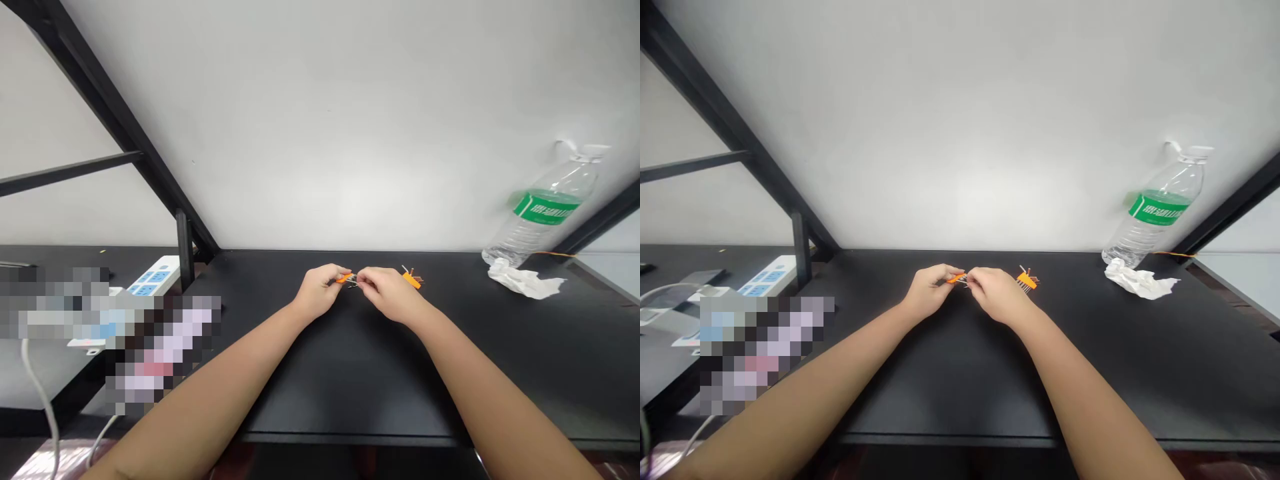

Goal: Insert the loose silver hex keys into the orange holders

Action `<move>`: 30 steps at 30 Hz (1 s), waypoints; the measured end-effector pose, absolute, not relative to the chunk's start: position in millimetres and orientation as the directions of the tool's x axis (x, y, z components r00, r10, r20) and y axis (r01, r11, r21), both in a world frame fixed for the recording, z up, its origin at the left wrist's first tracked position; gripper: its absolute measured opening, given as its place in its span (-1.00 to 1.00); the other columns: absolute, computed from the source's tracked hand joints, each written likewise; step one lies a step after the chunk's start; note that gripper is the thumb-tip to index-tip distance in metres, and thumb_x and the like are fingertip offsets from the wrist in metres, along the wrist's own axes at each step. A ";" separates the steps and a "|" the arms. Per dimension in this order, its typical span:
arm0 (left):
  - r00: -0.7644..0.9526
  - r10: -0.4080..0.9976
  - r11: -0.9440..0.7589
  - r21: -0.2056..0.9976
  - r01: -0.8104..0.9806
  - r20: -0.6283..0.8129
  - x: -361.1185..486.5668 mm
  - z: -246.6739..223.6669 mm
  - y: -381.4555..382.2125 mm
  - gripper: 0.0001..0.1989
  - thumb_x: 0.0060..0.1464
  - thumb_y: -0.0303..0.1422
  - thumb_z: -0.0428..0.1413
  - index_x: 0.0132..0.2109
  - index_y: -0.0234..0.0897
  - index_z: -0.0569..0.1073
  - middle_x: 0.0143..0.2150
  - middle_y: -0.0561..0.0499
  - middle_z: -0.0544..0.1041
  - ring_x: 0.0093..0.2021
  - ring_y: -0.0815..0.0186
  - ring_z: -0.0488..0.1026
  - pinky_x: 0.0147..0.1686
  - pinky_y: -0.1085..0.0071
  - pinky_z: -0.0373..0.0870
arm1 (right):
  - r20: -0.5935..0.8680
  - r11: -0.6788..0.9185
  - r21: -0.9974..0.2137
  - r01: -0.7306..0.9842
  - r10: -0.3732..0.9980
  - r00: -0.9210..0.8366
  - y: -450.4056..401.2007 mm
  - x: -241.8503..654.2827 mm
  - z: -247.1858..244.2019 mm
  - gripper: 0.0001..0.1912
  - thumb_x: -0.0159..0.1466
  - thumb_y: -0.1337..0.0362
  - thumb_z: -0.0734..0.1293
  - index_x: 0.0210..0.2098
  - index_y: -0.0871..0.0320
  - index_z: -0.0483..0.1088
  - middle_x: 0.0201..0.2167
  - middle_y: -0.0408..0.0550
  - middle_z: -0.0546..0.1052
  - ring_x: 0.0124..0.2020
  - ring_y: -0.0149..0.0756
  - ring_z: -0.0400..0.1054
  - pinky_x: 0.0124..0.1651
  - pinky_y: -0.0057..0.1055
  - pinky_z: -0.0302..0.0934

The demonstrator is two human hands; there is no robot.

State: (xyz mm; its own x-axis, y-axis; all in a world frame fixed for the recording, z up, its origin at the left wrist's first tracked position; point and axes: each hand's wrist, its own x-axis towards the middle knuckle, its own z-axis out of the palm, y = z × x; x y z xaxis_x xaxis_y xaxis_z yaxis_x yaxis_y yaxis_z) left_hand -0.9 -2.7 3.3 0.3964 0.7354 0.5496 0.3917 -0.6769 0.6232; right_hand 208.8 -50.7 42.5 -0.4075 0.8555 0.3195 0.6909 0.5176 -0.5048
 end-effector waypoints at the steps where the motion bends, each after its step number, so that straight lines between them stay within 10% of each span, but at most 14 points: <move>1: 0.397 0.737 -0.675 0.627 0.390 0.547 -0.9 3.2 -2.7 -0.74 0.12 -0.56 0.17 -0.09 -0.17 0.60 -0.13 0.05 0.68 -0.15 0.28 0.64 -0.08 0.34 0.59 | 0.321 0.517 -0.525 0.676 0.856 -0.405 -50.6 209.2 42.9 -0.81 0.41 0.34 0.20 -0.31 0.10 0.38 -0.35 -0.13 0.52 -0.37 -0.36 0.32 -0.29 -0.41 0.13; 19: 0.476 0.625 -0.778 0.442 0.447 0.619 -1.1 0.9 -3.1 -0.75 0.20 -0.55 0.09 -0.09 -0.17 0.58 -0.10 0.01 0.66 -0.11 0.27 0.62 -0.07 0.32 0.56 | 0.245 0.352 -0.721 0.596 0.935 -0.256 -53.7 203.0 44.8 -0.76 0.37 0.23 0.26 -0.33 0.04 0.57 -0.65 -0.26 0.43 -0.70 -0.42 0.29 -0.47 -0.42 0.22; 30: 0.446 0.638 -0.770 0.508 0.386 0.628 6.4 6.1 -14.6 -0.77 0.16 -0.57 0.10 -0.17 -0.17 0.57 -0.16 0.03 0.66 -0.18 0.30 0.61 -0.14 0.37 0.55 | 0.104 0.128 -0.954 0.273 0.989 -0.102 -46.0 191.2 28.5 -0.66 0.23 -0.03 0.41 -0.40 0.09 0.31 -0.73 -0.27 0.36 -0.76 -0.39 0.27 -0.71 -0.52 0.11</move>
State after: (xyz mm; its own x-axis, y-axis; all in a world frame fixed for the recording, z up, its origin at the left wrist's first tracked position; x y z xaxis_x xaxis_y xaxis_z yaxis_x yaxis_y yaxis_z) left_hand 6.4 -14.6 6.1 0.4460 0.6380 0.6278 0.3857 -0.7699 0.5084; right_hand 191.2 -46.0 28.5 -0.1015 0.9894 0.1036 0.2728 0.1278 -0.9535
